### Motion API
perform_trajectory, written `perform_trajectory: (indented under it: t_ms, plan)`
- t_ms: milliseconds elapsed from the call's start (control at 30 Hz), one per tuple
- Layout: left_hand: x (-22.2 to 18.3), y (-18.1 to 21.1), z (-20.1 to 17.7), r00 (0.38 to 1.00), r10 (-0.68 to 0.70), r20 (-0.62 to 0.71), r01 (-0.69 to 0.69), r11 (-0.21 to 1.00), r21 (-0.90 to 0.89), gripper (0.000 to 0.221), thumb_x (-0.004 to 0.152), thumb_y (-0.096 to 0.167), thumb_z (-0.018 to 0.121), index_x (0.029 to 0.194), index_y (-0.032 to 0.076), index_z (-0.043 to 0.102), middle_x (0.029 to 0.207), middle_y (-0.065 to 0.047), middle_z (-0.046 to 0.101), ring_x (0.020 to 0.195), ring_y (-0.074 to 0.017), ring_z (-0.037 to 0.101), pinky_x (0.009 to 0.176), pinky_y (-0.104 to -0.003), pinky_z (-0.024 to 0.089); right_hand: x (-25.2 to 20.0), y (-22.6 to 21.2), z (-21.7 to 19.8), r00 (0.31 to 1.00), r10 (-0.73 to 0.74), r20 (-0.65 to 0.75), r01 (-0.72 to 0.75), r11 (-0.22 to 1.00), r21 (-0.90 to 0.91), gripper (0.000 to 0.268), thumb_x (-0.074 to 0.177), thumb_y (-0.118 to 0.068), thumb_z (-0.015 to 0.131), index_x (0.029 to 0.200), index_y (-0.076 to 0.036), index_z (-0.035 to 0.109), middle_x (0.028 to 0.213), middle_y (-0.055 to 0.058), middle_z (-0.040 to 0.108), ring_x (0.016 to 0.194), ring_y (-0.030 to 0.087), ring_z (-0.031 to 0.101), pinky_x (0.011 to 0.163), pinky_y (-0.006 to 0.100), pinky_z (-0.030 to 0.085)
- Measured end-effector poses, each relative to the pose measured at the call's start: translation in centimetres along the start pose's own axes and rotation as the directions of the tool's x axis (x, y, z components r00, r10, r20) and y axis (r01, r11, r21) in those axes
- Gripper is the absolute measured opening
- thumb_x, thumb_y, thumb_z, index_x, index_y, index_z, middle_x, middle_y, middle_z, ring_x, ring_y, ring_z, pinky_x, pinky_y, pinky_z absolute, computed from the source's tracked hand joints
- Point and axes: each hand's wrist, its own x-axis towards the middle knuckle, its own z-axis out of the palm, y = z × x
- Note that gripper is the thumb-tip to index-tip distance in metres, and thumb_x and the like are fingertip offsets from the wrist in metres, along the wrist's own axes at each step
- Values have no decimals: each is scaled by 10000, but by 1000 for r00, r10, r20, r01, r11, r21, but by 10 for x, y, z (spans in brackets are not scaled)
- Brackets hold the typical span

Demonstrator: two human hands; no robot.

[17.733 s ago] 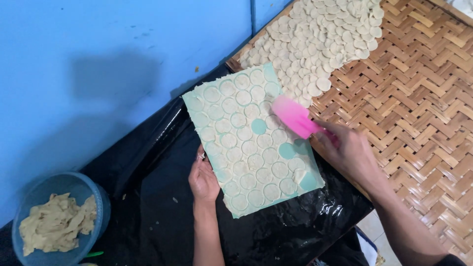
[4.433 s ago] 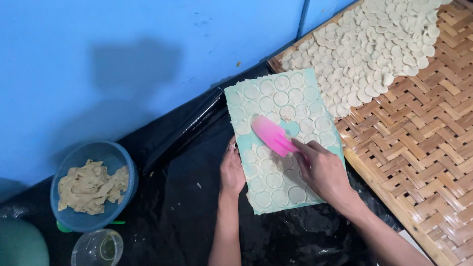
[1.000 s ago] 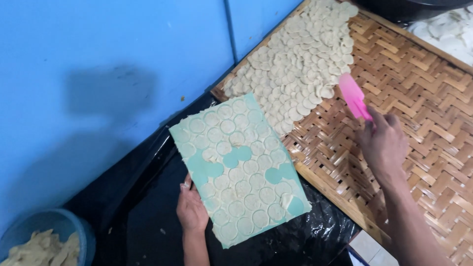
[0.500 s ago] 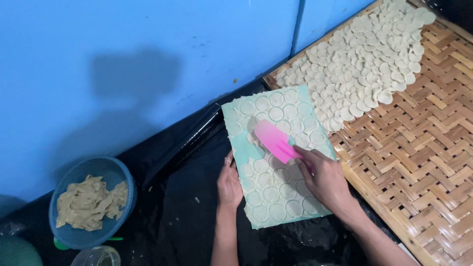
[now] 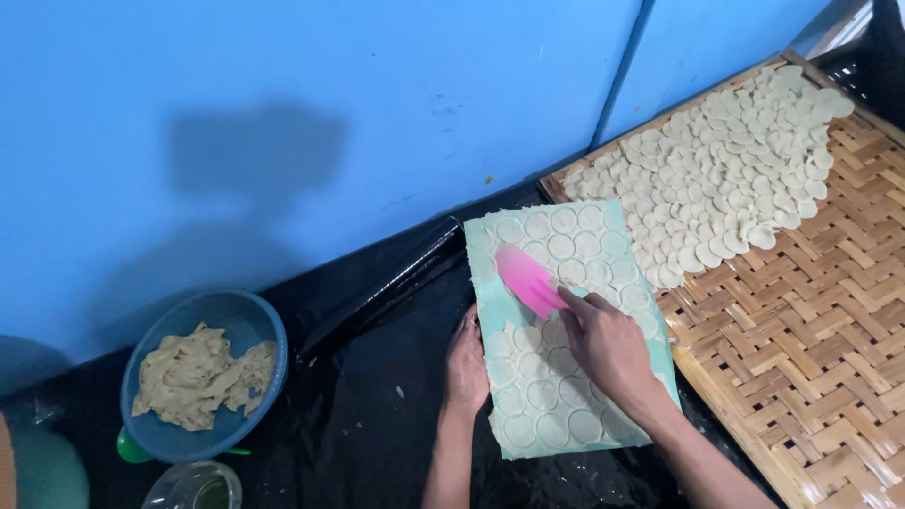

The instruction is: Separating circular dough pieces from a stencil sheet using a spatula and placing them onto a bamboo drying tray.

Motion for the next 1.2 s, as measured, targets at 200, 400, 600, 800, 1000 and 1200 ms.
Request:
perform_trajectory:
  t_ms: [200,400,600,800,1000,1200]
  plan:
    - [-3,10,11,1000,-4,-27,5,999,51,605,1025,372,463,1514,17,452,1530,-122,514,1410,-217,478,1180,-358,339,15,17,19,999,-37,8,36,999,36,354,929,-247,645,1262,-152,719,856,147,695,714,372,684,660,487,538]
    - [-6,15,18,999,0,37,-1,1000,17,611,1040,379,439,1526,9,429,1528,-145,496,1399,-238,472,1181,-378,343,29,37,28,993,-15,115,-14,969,248,391,881,-208,692,1270,-183,729,783,139,735,634,231,699,652,387,551]
    - [-5,15,18,1000,-1,31,0,1000,22,620,1041,391,417,1526,6,421,1518,-150,508,1405,-245,474,1179,-379,348,26,62,44,950,67,305,-214,850,481,386,921,-228,673,1290,-123,715,776,6,753,633,71,634,598,270,533]
    - [-4,9,10,999,2,41,-2,1000,15,614,1040,395,434,1521,13,428,1508,-167,505,1391,-259,481,1172,-390,354,9,79,18,889,109,446,-407,634,657,419,962,-232,666,1342,-64,717,725,1,650,594,67,475,523,241,388]
    - [-2,4,1,995,-1,97,6,999,-52,641,1020,421,480,1517,19,422,1500,-188,505,1380,-309,484,1165,-436,359,-26,140,-25,912,224,343,-403,647,648,438,954,-232,636,1365,-88,688,726,-26,665,580,52,481,507,223,392]
    - [-4,6,2,999,-42,18,42,999,-12,649,1015,388,469,1523,-6,384,1511,-199,484,1386,-320,481,1163,-462,359,-68,207,-71,889,444,108,-423,710,563,383,976,-252,647,1300,-65,729,773,-15,704,646,46,556,551,233,438]
